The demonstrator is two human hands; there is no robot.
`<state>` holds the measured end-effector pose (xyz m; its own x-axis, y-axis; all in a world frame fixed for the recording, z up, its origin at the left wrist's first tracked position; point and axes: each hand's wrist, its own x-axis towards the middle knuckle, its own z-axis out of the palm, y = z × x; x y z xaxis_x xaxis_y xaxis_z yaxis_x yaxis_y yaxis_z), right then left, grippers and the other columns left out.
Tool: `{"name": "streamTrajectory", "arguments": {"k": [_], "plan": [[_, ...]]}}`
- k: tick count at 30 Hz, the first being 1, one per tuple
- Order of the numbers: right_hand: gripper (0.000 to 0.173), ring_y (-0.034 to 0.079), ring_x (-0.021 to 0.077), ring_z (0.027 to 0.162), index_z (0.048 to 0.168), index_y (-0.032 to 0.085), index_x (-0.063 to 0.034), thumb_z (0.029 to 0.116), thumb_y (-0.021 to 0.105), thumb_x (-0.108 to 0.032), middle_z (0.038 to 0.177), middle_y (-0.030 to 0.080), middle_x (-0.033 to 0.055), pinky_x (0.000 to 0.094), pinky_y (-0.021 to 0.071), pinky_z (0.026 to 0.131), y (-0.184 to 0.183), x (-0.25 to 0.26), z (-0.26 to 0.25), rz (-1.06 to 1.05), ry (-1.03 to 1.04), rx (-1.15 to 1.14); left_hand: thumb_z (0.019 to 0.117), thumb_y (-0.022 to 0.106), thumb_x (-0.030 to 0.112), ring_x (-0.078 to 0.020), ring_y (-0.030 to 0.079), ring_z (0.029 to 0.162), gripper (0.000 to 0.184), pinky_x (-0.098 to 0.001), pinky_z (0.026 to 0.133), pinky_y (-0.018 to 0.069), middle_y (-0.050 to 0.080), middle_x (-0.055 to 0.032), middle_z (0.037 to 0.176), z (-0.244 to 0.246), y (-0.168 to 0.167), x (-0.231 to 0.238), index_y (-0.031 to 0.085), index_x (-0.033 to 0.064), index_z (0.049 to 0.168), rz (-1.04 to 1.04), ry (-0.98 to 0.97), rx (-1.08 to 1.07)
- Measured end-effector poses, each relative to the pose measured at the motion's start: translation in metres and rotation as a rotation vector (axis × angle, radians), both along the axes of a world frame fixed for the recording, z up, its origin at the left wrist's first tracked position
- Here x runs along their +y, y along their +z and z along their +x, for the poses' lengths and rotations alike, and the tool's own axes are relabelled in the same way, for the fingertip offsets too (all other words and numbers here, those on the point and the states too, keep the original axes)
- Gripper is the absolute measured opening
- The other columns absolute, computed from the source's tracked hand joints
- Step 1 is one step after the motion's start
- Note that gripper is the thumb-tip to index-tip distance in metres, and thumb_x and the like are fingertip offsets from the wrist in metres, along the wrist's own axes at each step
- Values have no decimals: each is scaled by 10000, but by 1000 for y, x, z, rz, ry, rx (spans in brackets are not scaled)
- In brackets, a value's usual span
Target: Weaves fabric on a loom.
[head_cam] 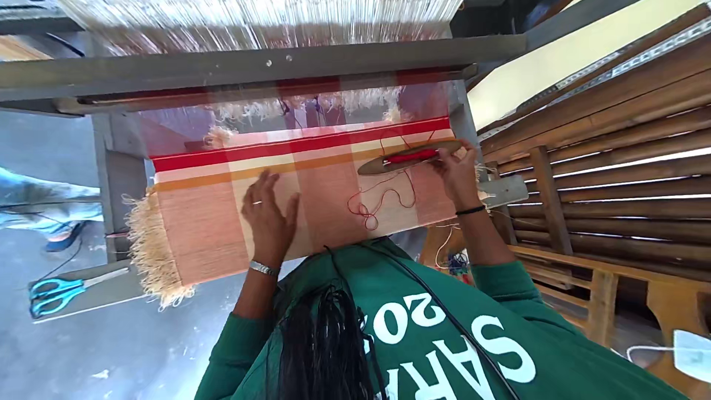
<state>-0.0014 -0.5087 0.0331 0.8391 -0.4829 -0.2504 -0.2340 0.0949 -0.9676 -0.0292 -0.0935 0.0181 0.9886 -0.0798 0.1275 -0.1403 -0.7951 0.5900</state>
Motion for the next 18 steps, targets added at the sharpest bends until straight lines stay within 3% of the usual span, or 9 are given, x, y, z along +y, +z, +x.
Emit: {"name": "streamTrajectory", "arguments": {"k": [2,5,7,9,11,13,15,18], "plan": [[677,735,261,900,1527,161,-105,1025,615,-106,1180,636,180,434,643,790,-5,-5,0,-19,-19,-2,1041,515,454,-453,316,1485,601,-699,1146,271,368,-207,1610,6,-16,20,468,66,1496,36,101,8],[729,725,278,986,1529,187,-63,999,675,-177,1213,634,201,457,633,860,-17,13,-4,-131,62,51,1047,481,453,-430,300,1494,571,-683,1154,246,350,-161,1631,13,-34,36,475,106,1500,94,163,9],[748,727,260,859,1482,304,9,948,744,-275,1031,689,182,456,636,785,-23,29,-1,-349,147,96,1042,485,461,-429,343,1463,572,-686,1105,284,364,-141,1629,21,-35,43,476,125,1504,110,198,0],[750,684,241,742,1432,402,22,917,771,-379,892,683,135,459,604,716,-23,42,4,-509,259,160,1037,504,449,-460,357,1439,576,-719,1045,321,370,-158,1620,32,-33,58,469,120,1509,99,256,-30],[759,673,241,717,1409,445,11,901,774,-448,866,683,124,469,594,700,-18,43,15,-565,329,204,1030,511,454,-495,324,1456,623,-752,1066,290,354,-205,1618,48,-30,80,432,83,1524,104,342,-62],[734,685,255,797,1404,465,14,923,739,-468,923,694,142,476,592,771,-11,26,31,-610,289,204,1025,522,449,-512,272,1486,684,-750,1126,213,313,-251,1629,63,-20,103,361,52,1559,107,445,-58],[713,688,300,959,1408,463,43,955,687,-462,1086,680,206,490,578,880,-4,-5,54,-660,161,198,1020,527,467,-510,250,1501,744,-731,1161,176,281,-272,1638,78,-11,125,306,35,1583,93,508,-27],[643,626,341,1131,1402,478,54,970,661,-385,1265,612,256,482,521,989,-7,-54,90,-680,29,166,1043,521,424,-506,316,1473,770,-670,1187,228,326,-313,1598,98,2,145,218,-21,1594,-44,462,86]]}}
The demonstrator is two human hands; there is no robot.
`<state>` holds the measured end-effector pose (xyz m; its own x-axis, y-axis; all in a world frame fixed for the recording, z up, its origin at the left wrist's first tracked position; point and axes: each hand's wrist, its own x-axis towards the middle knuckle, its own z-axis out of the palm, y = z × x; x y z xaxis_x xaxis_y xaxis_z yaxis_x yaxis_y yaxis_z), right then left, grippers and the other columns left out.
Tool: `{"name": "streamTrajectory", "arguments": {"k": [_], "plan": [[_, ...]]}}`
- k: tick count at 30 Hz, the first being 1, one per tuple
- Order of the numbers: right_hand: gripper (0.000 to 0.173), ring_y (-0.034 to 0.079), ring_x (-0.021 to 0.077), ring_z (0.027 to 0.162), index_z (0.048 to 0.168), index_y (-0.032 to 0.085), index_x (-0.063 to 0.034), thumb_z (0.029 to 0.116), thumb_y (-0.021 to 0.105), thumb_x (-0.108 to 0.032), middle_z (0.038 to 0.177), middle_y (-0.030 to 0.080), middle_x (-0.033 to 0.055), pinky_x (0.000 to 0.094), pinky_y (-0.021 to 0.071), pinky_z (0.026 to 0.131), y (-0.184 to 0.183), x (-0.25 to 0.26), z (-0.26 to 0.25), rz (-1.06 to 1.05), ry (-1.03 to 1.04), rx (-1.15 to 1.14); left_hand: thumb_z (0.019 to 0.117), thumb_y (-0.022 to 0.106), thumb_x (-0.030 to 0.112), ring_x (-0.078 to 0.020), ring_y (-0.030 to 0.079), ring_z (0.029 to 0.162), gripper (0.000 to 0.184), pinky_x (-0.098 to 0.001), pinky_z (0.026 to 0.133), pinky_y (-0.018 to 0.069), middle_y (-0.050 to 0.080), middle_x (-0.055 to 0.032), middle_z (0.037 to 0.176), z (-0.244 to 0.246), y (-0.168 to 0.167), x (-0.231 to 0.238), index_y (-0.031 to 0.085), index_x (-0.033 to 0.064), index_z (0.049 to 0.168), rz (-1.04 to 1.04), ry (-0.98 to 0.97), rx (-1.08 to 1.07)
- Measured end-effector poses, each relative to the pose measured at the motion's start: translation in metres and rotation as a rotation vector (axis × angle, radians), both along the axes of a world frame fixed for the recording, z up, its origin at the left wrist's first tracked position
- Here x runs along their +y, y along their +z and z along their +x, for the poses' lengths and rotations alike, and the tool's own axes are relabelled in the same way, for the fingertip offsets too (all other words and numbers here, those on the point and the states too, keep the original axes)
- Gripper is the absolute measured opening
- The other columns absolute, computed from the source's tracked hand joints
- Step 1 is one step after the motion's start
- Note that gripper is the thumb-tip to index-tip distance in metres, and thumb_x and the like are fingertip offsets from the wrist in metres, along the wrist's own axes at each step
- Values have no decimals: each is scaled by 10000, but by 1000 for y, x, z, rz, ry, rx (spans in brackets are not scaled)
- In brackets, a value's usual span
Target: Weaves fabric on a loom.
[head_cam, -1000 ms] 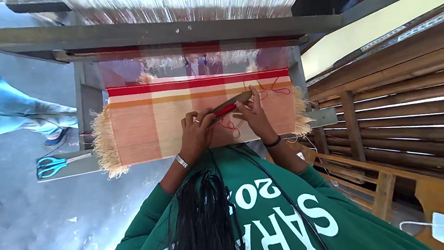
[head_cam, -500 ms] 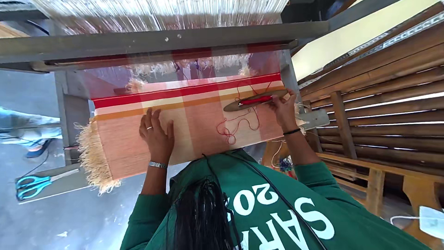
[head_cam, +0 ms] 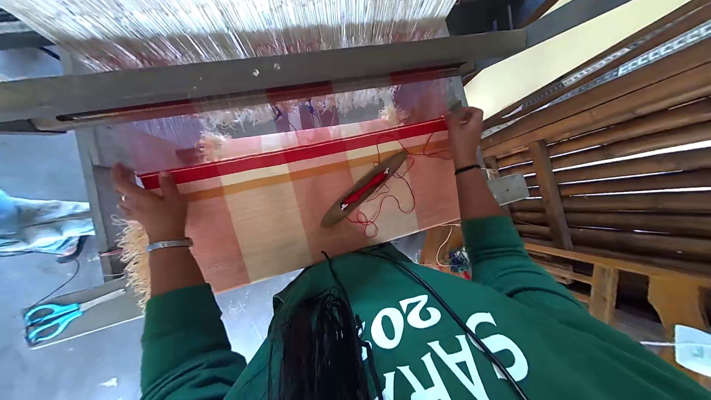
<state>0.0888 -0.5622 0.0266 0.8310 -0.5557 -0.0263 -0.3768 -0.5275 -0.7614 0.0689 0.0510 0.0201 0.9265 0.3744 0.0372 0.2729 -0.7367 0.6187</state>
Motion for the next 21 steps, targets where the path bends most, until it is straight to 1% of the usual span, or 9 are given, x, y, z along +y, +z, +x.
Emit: {"name": "streamTrajectory", "arguments": {"k": [2,4,7,9,11,15,16,18,21], "plan": [[570,640,314,1142,1356,560,17,967,667,-385,1255,647,221,500,517,996,-2,-17,17,88,32,78,1050,535,392,-380,446,1417,725,-519,1162,377,418,-278,1545,13,-2,10,232,17,1591,-192,-2,37],[461,649,284,1111,1251,662,-24,970,668,-389,1182,689,176,523,507,983,1,-23,25,131,116,195,1022,585,351,-299,521,1318,696,-464,1088,438,466,-253,1493,21,-3,17,291,63,1583,-347,60,58],[387,660,307,1063,1176,714,-23,976,674,-353,1137,701,191,551,509,954,2,-32,27,125,157,296,1027,574,297,-179,568,1153,559,-400,988,472,554,-183,1374,22,1,26,421,76,1516,-408,129,96],[381,687,277,1006,1185,705,-17,987,658,-339,1129,708,181,499,551,917,2,-40,24,167,129,311,1035,570,291,-116,593,1102,434,-365,959,500,598,-123,1322,18,5,31,546,68,1407,-423,141,120],[367,705,239,979,1193,693,-7,999,643,-314,1129,716,166,448,572,905,1,-47,22,221,119,308,1035,567,292,-52,586,1002,368,-321,906,506,615,-61,1226,15,9,31,587,65,1324,-431,163,149],[319,677,143,870,1204,669,-47,1016,622,-300,1043,711,79,354,570,794,1,-47,21,422,51,294,1032,570,317,2,550,836,306,-261,788,503,583,30,1044,14,7,39,588,94,1242,-470,194,185],[317,679,137,865,1218,658,-60,1024,607,-305,1032,710,62,346,574,783,1,-47,21,481,34,293,1030,568,321,2,554,825,293,-264,778,507,583,36,1025,15,7,40,592,100,1221,-474,202,188],[334,688,139,867,1247,641,-67,1036,577,-319,1024,714,52,342,582,783,-1,-48,21,576,23,288,1032,554,327,-22,573,877,309,-304,830,512,597,15,1066,16,7,42,593,92,1229,-488,209,201],[302,695,143,850,1200,641,-58,1020,582,-293,1011,719,52,345,593,766,-5,-43,20,611,42,240,1023,568,321,-18,578,874,294,-294,822,512,603,27,1061,17,7,40,603,105,1220,-503,229,195]]}}
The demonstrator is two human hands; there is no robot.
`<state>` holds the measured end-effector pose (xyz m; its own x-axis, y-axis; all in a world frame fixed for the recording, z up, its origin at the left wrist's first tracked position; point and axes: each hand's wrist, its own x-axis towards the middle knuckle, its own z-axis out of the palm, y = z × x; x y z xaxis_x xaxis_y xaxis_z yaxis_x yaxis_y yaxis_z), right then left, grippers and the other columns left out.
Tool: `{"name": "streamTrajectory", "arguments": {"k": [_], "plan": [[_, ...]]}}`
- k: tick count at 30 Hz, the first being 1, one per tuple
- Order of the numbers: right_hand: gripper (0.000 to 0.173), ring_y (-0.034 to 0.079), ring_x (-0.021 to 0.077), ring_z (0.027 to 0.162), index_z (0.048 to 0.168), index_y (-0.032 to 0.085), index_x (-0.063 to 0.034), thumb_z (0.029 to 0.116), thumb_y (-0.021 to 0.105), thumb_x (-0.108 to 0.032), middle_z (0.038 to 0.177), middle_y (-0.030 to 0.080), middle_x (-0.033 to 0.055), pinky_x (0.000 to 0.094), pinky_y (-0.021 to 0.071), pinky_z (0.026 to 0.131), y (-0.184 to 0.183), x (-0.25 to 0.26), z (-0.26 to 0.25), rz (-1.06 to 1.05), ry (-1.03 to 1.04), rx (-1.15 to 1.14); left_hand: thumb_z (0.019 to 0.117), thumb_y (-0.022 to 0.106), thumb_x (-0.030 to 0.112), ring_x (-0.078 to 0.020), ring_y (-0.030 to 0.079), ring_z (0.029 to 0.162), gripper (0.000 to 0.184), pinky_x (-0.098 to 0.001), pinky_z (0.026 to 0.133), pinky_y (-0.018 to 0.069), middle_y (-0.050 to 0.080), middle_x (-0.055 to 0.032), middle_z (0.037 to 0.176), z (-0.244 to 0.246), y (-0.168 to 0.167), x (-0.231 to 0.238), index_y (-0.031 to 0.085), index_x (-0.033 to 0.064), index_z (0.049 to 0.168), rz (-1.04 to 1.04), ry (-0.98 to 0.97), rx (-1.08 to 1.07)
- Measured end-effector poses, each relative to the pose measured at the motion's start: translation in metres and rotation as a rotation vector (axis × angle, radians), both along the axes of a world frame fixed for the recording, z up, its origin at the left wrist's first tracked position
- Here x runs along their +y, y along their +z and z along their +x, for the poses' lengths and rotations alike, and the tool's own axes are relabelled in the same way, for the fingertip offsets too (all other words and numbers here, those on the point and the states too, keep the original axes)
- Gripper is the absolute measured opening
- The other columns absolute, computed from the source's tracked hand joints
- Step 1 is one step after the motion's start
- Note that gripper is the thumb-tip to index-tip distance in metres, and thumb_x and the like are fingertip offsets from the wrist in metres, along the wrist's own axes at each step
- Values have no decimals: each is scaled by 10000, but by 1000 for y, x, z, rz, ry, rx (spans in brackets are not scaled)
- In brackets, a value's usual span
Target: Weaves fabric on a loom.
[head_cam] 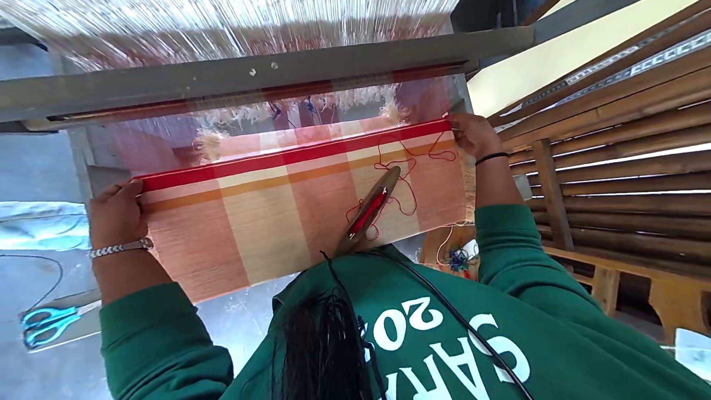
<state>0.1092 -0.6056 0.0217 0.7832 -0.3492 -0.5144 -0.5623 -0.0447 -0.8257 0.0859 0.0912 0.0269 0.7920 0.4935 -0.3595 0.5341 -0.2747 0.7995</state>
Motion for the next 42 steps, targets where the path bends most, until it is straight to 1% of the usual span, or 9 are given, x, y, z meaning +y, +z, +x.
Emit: {"name": "streamTrajectory", "arguments": {"k": [8,16,18,22,25,29,32,37,42], "plan": [[311,672,200,876,1030,702,-28,933,695,-323,958,700,105,448,567,806,-4,34,0,-199,-234,-37,991,601,194,-44,601,931,264,-299,845,532,615,3,1091,2,-14,-16,599,60,1218,0,192,-166],[565,666,274,1070,1218,690,-66,926,667,-549,1169,695,149,545,538,940,8,22,-12,-384,58,85,1034,549,185,-166,614,1041,352,-379,941,515,628,-182,1235,-1,-2,-32,591,-50,1294,63,187,-127],[643,634,359,1162,1348,616,-52,930,692,-534,1285,646,221,584,507,979,18,18,-12,-552,171,103,1041,556,211,-239,630,1104,363,-427,988,508,641,-226,1236,-4,-6,-18,615,-61,1274,136,104,-146],[1097,260,530,1482,1589,125,111,898,724,-495,1593,202,409,594,249,1217,90,68,3,-902,324,-234,1018,586,341,-506,404,1404,626,-625,1168,310,475,-329,1476,-33,-2,-15,448,-52,1485,443,58,-159],[867,333,410,1492,1583,234,57,1005,587,-484,1595,314,319,495,293,1232,125,149,21,-889,465,-651,1009,566,285,-512,369,1432,638,-635,1181,294,425,-343,1509,-70,1,-63,384,-73,1504,553,85,-267],[715,354,478,1466,1527,433,0,1066,385,-545,1552,427,283,680,235,1194,106,234,90,-992,843,-646,1012,561,258,-487,389,1425,605,-646,1171,297,435,-317,1511,-117,-19,-115,392,-76,1487,533,2,-367],[708,445,471,1395,1406,570,-16,1070,305,-580,1424,566,261,728,145,1183,73,261,109,-1075,778,-572,1004,559,230,-455,426,1404,559,-605,1163,336,470,-283,1491,-146,-38,-129,422,-41,1473,543,-20,-371],[704,460,450,1384,1358,593,-4,1070,311,-582,1372,595,257,710,118,1196,69,267,51,-1053,739,-506,1000,511,177,-425,428,1409,495,-519,1189,331,494,-279,1456,-175,-73,-128,446,-62,1429,579,-9,-432],[722,495,488,1297,1315,591,-12,1058,308,-625,1315,592,271,739,277,1093,59,256,-19,-1043,807,-482,1033,482,255,-414,472,1366,431,-503,1171,360,544,-267,1385,-175,-82,-132,513,-41,1344,668,-9,-417]]}}
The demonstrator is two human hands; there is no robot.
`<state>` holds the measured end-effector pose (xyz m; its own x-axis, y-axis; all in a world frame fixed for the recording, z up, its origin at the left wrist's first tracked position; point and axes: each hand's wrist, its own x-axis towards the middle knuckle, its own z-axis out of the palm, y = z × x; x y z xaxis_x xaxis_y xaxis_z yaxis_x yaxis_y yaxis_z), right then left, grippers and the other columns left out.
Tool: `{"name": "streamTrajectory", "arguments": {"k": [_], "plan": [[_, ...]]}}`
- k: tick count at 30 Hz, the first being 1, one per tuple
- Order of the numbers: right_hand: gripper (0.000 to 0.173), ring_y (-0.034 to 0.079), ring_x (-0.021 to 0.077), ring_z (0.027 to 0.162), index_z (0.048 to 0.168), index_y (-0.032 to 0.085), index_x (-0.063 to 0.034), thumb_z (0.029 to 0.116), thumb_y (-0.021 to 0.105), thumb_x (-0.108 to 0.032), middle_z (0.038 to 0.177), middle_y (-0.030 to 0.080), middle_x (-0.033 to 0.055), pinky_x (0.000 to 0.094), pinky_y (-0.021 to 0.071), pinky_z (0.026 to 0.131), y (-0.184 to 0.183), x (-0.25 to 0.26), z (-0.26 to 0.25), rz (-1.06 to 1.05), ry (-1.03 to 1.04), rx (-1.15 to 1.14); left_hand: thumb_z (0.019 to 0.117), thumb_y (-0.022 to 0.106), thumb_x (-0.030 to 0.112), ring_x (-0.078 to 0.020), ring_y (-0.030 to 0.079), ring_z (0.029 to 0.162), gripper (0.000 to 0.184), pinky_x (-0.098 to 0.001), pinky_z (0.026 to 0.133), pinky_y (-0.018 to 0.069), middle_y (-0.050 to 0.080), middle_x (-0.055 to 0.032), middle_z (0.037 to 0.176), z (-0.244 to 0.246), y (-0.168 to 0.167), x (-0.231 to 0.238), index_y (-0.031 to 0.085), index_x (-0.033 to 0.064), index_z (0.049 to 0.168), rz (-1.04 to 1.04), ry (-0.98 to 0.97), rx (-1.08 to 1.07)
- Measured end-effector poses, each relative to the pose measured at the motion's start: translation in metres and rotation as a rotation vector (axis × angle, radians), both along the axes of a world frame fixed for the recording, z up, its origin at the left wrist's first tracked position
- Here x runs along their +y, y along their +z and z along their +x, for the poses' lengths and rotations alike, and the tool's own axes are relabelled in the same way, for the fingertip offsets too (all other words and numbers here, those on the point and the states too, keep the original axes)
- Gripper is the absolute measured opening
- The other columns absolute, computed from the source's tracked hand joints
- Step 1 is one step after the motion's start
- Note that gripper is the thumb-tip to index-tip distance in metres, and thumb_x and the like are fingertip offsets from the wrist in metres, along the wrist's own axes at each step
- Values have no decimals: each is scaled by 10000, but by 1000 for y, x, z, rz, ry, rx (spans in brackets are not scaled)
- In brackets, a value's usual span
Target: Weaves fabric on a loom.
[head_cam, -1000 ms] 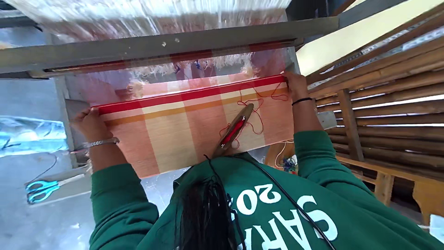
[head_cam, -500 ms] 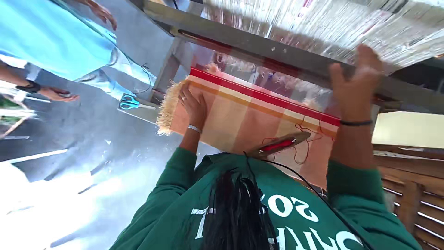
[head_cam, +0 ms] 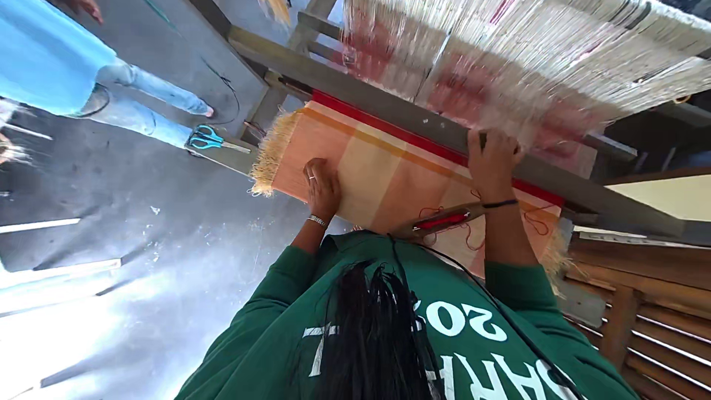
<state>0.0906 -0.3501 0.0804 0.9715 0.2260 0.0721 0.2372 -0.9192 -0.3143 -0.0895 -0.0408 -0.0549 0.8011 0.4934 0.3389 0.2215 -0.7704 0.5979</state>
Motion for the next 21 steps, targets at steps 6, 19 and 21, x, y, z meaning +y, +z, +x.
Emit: {"name": "streamTrajectory", "arguments": {"k": [6,19,21], "plan": [[819,540,448,1267,1276,622,-16,997,348,-736,1237,650,226,752,150,1151,-9,7,14,-28,-56,-103,1049,462,282,-411,436,1404,417,-518,1191,328,538,-239,1413,4,2,-2,537,-14,1333,46,17,64],[537,616,429,1146,1416,530,-38,1000,662,-350,1319,571,283,598,534,940,23,-76,-64,247,-51,261,1059,486,309,-463,482,1341,487,-575,1142,368,543,-301,1386,8,23,9,511,-54,1382,-126,-38,94],[591,640,489,1030,1471,493,-66,993,688,-353,1207,620,316,669,522,871,0,-105,-84,221,-155,391,1059,488,307,-446,496,1320,513,-566,1127,379,543,-301,1383,22,40,16,473,-70,1406,-202,-55,79]]}}
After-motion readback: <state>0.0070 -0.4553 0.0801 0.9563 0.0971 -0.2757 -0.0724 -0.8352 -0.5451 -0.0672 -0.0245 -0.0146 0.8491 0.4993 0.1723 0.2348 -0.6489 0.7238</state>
